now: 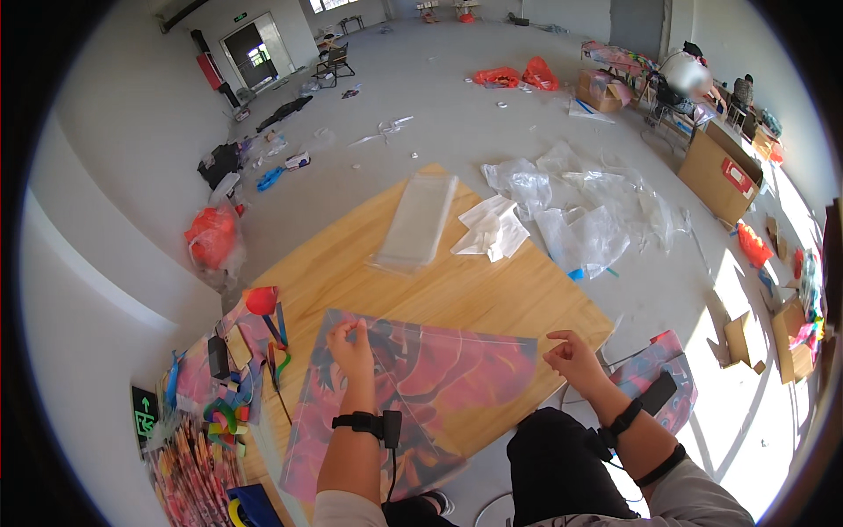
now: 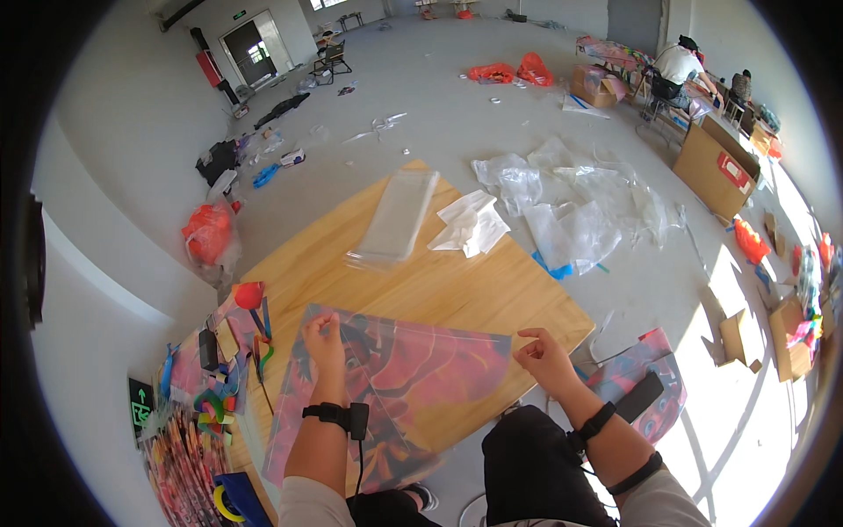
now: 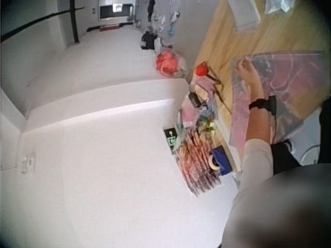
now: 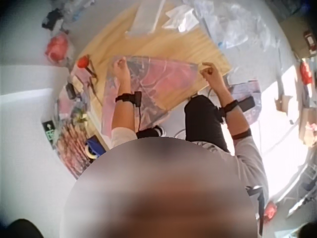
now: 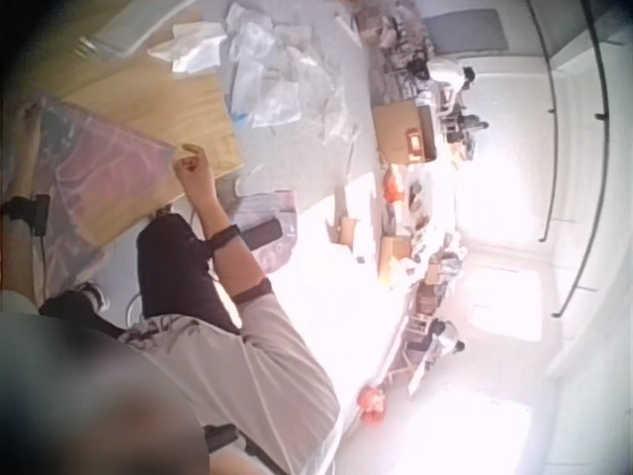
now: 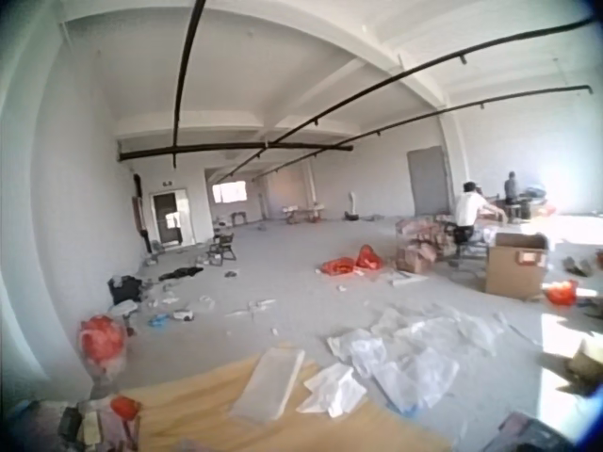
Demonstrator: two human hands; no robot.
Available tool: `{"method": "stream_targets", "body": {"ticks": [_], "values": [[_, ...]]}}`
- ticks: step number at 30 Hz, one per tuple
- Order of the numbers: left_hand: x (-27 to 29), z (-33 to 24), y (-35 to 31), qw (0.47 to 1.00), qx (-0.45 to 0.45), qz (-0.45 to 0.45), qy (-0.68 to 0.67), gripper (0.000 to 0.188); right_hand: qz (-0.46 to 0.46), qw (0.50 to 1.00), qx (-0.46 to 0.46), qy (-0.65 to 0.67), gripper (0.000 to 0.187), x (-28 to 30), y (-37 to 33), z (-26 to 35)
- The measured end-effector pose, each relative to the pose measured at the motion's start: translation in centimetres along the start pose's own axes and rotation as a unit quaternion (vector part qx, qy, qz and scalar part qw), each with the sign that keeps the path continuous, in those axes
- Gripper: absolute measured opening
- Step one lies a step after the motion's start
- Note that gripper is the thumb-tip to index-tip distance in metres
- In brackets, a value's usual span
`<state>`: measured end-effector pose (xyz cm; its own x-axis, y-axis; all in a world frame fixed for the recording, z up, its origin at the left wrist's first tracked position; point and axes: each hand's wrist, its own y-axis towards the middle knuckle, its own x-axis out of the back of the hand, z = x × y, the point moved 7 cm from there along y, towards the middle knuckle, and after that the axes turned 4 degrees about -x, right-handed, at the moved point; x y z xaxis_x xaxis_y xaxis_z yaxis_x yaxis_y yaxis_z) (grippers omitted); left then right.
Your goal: Assembling a small plastic kite by attaching support sticks and a plastic connector.
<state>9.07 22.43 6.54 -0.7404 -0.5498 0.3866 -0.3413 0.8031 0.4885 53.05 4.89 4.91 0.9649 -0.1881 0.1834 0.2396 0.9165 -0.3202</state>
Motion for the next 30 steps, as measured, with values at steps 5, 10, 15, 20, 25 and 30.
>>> {"method": "stream_targets", "body": {"ticks": [5, 10, 15, 20, 25, 30], "values": [[-2.0, 2.8, 0.2, 0.997, -0.047, 0.009, 0.059, 0.023, -0.044, 0.997, 0.017, -0.063, 0.039, -0.8, 3.4, 0.4], [-3.2, 4.8, -0.2, 0.99, -0.008, 0.038, 0.134, 0.021, -0.075, 0.993, 0.02, -0.094, 0.034, -1.2, 5.0, -0.6], [-3.1, 5.1, -0.1, 0.987, -0.007, 0.025, 0.157, 0.02, -0.084, 0.99, 0.019, -0.11, 0.033, -1.7, 5.1, -0.5], [-2.9, 5.3, 0.0, 0.99, 0.002, 0.015, 0.137, 0.021, -0.088, 0.985, 0.006, -0.148, 0.033, -2.2, 4.8, -0.1], [-3.1, 3.9, -0.2, 0.983, -0.01, 0.011, 0.183, 0.02, -0.091, 0.985, 0.026, -0.142, 0.033, -2.1, 4.6, 0.0], [-3.1, 3.8, -0.3, 0.976, -0.008, 0.016, 0.216, 0.02, -0.094, 0.983, 0.018, -0.155, 0.032, -2.1, 4.5, 0.0]]}}
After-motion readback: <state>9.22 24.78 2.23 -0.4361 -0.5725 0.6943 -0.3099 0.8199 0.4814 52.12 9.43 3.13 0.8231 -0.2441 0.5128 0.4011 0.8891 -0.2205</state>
